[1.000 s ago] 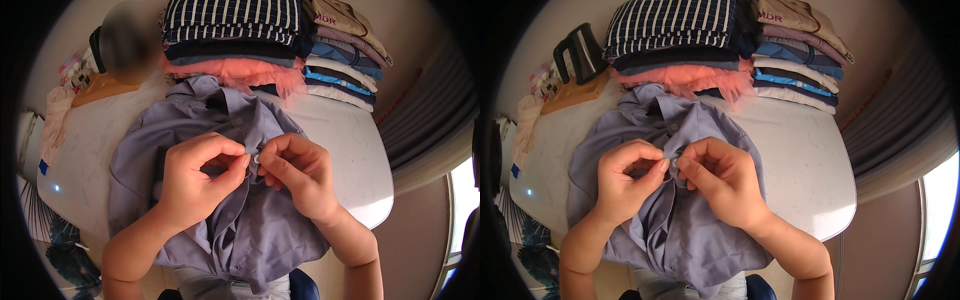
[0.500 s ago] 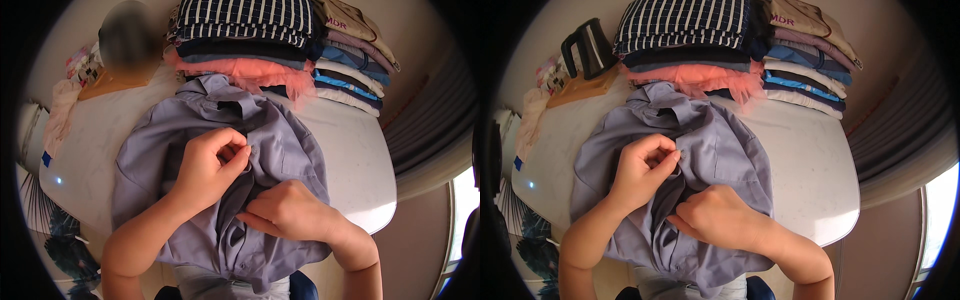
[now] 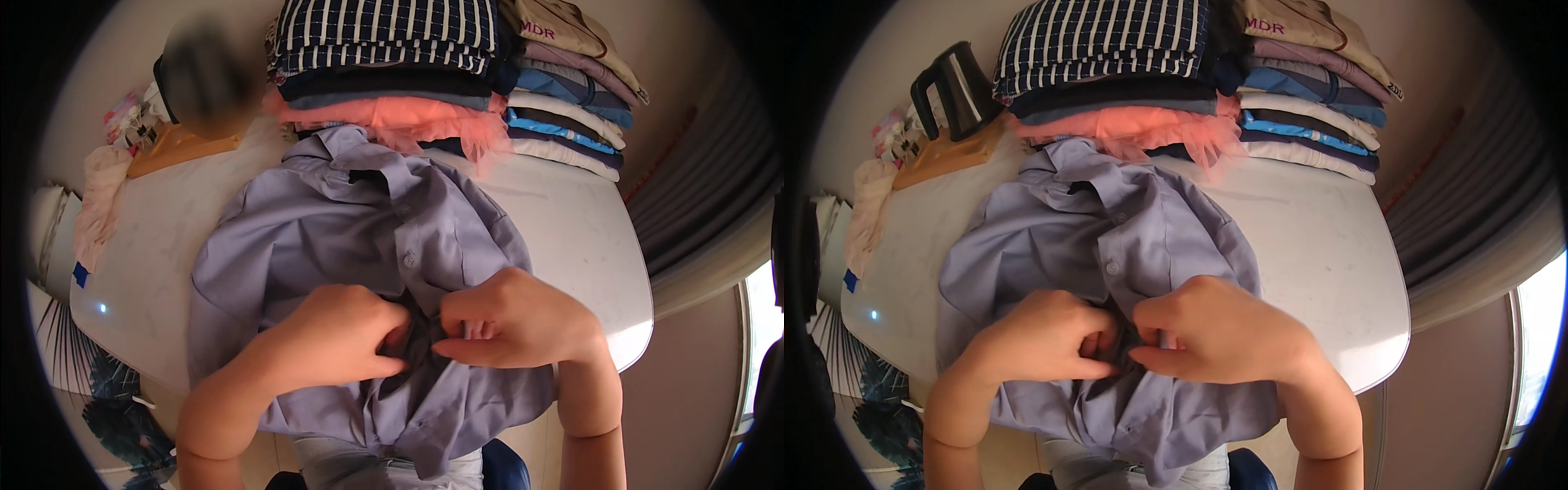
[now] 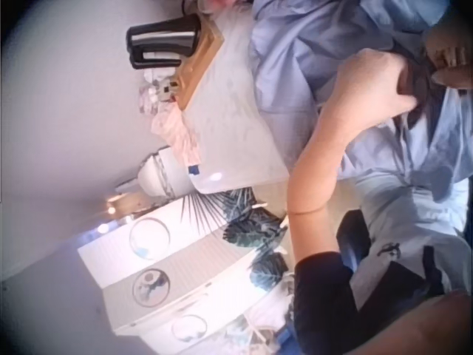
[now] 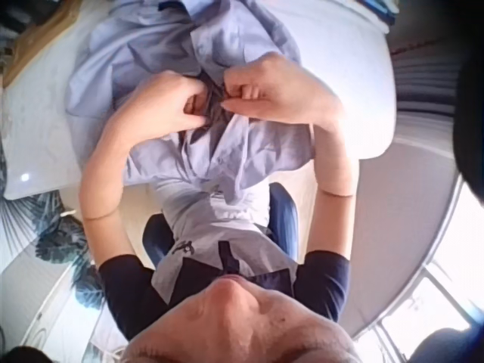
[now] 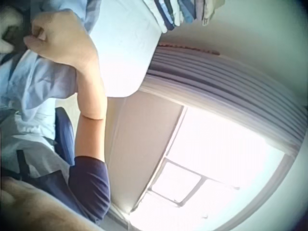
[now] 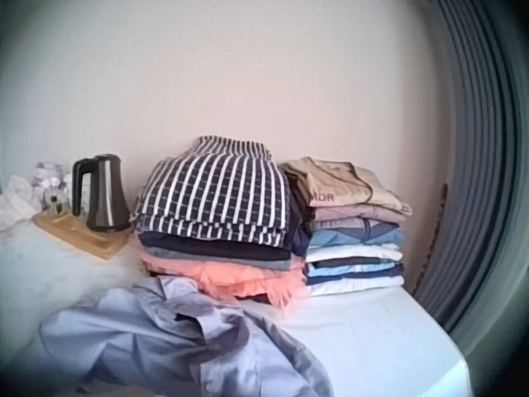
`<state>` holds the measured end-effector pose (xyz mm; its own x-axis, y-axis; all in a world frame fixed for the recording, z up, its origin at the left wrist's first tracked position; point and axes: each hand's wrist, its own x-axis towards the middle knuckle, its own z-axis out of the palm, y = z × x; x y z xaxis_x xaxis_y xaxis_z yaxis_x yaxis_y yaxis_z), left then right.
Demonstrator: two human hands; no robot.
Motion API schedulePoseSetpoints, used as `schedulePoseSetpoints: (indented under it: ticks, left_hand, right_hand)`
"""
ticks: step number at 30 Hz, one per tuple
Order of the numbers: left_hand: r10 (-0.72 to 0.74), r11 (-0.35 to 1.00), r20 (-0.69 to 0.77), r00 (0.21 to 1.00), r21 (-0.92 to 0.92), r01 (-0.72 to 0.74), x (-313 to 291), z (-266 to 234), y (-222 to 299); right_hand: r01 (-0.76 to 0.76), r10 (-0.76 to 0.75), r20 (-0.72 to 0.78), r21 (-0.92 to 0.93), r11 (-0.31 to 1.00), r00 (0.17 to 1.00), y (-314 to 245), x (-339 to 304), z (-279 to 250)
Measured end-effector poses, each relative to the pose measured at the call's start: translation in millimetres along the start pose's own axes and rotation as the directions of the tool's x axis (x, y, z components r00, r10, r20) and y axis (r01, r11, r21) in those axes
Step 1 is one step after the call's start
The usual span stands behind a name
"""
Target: The person folds a light purple button-up shirt on a white table. They button the front placket, smooth the fabric, fold the sleeves inward, fold the sides, and then fold the shirt into a compact rectangle.
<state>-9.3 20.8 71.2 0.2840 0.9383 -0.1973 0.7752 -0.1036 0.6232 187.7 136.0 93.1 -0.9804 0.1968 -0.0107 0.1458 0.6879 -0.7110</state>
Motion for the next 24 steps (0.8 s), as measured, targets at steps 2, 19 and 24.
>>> schedulePoseSetpoints:
  ticks: [2, 19, 24]
  left_hand:
    - [0.036, 0.997, -0.084, 0.996, 0.064, -0.031, -1, 7, -1]
    - [0.100, 0.995, -0.006, 0.995, 0.007, -0.100, -2, 1, -12]
    - [-0.192, 0.681, -0.131, 0.973, -0.731, 0.036, -5, -21, 1]
  right_hand:
    - [-0.038, 0.038, 0.024, -0.025, 0.999, 0.999, 3, -2, -8]
    - [-0.006, 0.007, 0.004, -0.153, 0.988, 1.000, -4, -9, -7]
    - [-0.098, 0.150, -0.341, 0.166, 0.981, 0.928, -7, -2, 5]
